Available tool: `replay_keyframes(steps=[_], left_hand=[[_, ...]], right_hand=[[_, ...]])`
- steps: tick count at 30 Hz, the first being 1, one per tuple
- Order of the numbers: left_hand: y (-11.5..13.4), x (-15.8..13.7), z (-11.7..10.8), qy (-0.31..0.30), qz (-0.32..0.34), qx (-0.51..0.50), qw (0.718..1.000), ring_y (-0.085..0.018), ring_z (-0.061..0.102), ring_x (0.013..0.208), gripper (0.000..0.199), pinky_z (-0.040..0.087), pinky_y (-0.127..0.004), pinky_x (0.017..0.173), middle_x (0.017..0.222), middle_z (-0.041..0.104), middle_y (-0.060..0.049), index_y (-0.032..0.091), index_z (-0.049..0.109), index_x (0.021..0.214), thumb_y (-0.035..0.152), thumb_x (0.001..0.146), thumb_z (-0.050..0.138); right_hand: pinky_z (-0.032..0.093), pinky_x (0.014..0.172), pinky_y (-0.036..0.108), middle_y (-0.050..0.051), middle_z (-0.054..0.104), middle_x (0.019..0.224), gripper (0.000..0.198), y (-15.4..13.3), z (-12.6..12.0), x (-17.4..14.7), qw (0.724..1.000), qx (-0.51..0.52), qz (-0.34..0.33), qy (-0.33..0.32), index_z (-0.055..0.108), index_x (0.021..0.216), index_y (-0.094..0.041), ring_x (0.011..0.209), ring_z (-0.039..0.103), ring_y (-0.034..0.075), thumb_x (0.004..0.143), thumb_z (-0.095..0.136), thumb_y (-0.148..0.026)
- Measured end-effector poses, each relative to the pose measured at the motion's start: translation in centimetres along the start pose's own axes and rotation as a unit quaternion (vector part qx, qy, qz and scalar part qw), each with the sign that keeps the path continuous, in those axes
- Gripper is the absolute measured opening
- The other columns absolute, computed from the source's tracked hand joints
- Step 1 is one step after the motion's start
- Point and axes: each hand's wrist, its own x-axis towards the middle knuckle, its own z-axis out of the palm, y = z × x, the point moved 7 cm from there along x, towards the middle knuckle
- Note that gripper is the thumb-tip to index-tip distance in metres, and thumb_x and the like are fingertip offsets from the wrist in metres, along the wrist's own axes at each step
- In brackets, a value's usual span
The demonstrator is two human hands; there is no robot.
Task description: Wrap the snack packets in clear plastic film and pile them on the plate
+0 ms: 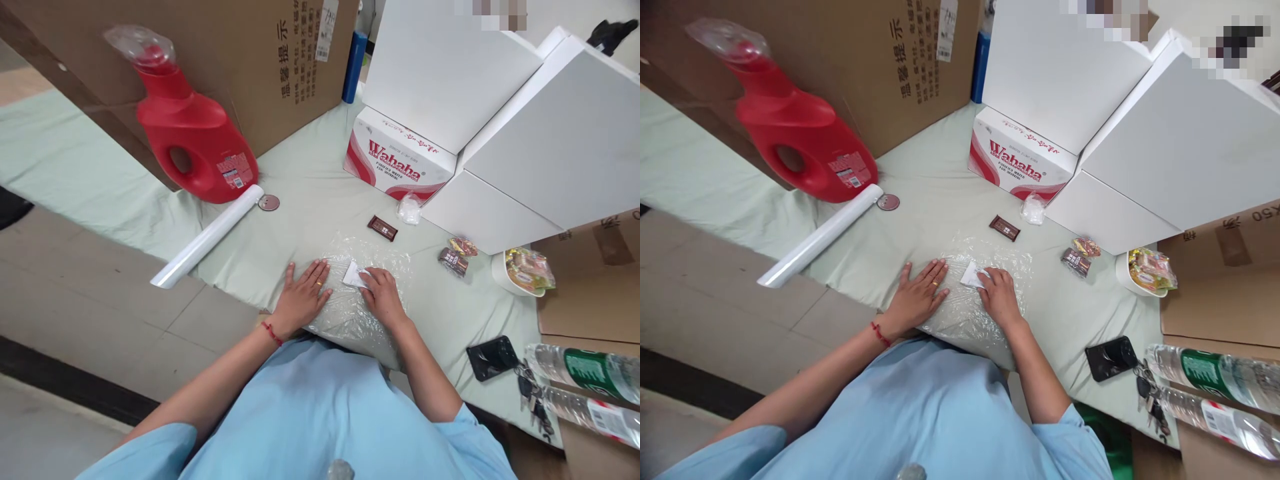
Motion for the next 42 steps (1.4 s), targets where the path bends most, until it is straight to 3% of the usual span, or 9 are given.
replay_keyframes(steps=[9, 13, 18, 21, 24, 31, 36, 38, 42], left_hand=[[-0.3, -0.1, -0.6, 0.015, -0.003, -0.014, 1.0, -0.031, 0.039, 0.159, 0.063, 0.009, -0.067, 0.132, 0.173, 0.036, -0.013, 0.025, 0.027, 0.171, 0.041, 0.11, 0.037], [-1.2, -1.3, -1.4, 0.045, 0.037, -0.057, 0.997, -0.03, 0.036, 0.161, 0.062, 0.017, -0.061, 0.133, 0.174, 0.034, -0.014, 0.023, 0.029, 0.17, 0.04, 0.11, 0.039], [-2.1, -5.1, -2.2, 0.022, 0.136, -0.142, 0.98, -0.029, 0.039, 0.159, 0.067, 0.021, -0.054, 0.134, 0.17, 0.044, -0.013, 0.025, 0.039, 0.164, 0.048, 0.103, 0.058], [-2.8, -6.7, -2.0, -0.007, 0.156, -0.163, 0.974, -0.029, 0.044, 0.156, 0.049, 0.025, -0.055, 0.133, 0.166, 0.049, -0.012, 0.025, 0.058, 0.147, 0.044, 0.101, 0.062], [-3.4, -6.6, -1.7, -0.018, 0.156, -0.17, 0.973, -0.027, 0.053, 0.149, 0.02, 0.033, -0.054, 0.129, 0.155, 0.062, -0.008, 0.027, 0.074, 0.113, 0.034, 0.104, 0.058], [-4.4, -0.6, -3.1, -0.039, 0.116, -0.241, 0.963, -0.025, 0.068, 0.128, 0.027, 0.053, -0.046, 0.11, 0.112, 0.081, -0.005, 0.026, 0.072, 0.103, 0.035, 0.107, 0.047], [-4.4, 6.8, -4.9, -0.03, 0.062, -0.224, 0.972, -0.029, 0.069, 0.124, 0.03, 0.054, -0.049, 0.108, 0.113, 0.079, -0.009, 0.024, 0.072, 0.097, 0.044, 0.101, 0.05], [-4.0, 9.0, -5.1, -0.026, 0.051, -0.21, 0.976, -0.03, 0.07, 0.12, 0.028, 0.054, -0.05, 0.107, 0.113, 0.079, -0.01, 0.023, 0.072, 0.094, 0.041, 0.097, 0.052], [-3.5, 11.1, -4.7, -0.008, 0.032, -0.192, 0.981, -0.03, 0.069, 0.12, 0.023, 0.053, -0.05, 0.108, 0.108, 0.078, -0.009, 0.023, 0.071, 0.09, 0.035, 0.093, 0.052]], right_hand=[[0.042, 0.119, 0.062, 0.016, 0.055, 0.157, 0.038, -0.3, 0.2, -1.0, 0.999, 0.02, -0.024, 0.028, 0.065, 0.141, -0.024, 0.143, 0.051, 0.034, 0.104, 0.061, -0.029], [0.052, 0.111, 0.053, 0.015, 0.061, 0.146, 0.034, -0.1, -3.0, -4.7, 0.994, 0.084, -0.036, 0.056, 0.065, 0.139, -0.027, 0.136, 0.057, 0.03, 0.105, 0.06, -0.028], [0.059, 0.101, 0.049, 0.013, 0.065, 0.132, 0.045, -0.2, -5.1, -11.5, 0.99, 0.14, -0.023, -0.009, 0.063, 0.139, -0.028, 0.125, 0.062, 0.031, 0.097, 0.075, -0.038], [0.059, 0.102, 0.053, 0.015, 0.064, 0.136, 0.049, -0.7, -4.3, -14.1, 0.991, 0.131, -0.005, -0.028, 0.063, 0.14, -0.027, 0.127, 0.062, 0.033, 0.095, 0.077, -0.039], [0.059, 0.099, 0.052, 0.013, 0.069, 0.129, 0.022, -0.7, -3.7, -14.5, 0.994, 0.113, 0.01, 0.001, 0.071, 0.123, -0.027, 0.121, 0.064, 0.031, 0.101, 0.066, -0.025], [0.06, 0.08, 0.037, 0.006, 0.075, 0.095, 0.015, 1.8, -6.5, -9.0, 0.989, 0.149, -0.004, -0.005, 0.069, 0.103, -0.024, 0.09, 0.07, 0.022, 0.107, 0.054, -0.022], [0.056, 0.076, 0.035, 0.006, 0.07, 0.089, 0.024, 3.0, -10.0, -3.1, 0.991, 0.131, 0.012, 0.012, 0.067, 0.098, -0.023, 0.082, 0.067, 0.021, 0.11, 0.05, -0.035], [0.058, 0.084, 0.037, 0.008, 0.072, 0.099, 0.024, 1.7, -10.2, -1.9, 0.99, 0.138, -0.003, 0.008, 0.068, 0.111, -0.023, 0.092, 0.069, 0.023, 0.107, 0.058, -0.044], [0.056, 0.103, 0.047, 0.015, 0.067, 0.137, 0.076, -0.3, -7.9, -2.9, 0.993, 0.112, 0.014, -0.02, 0.05, 0.153, -0.023, 0.125, 0.063, 0.033, 0.09, 0.078, -0.055]])
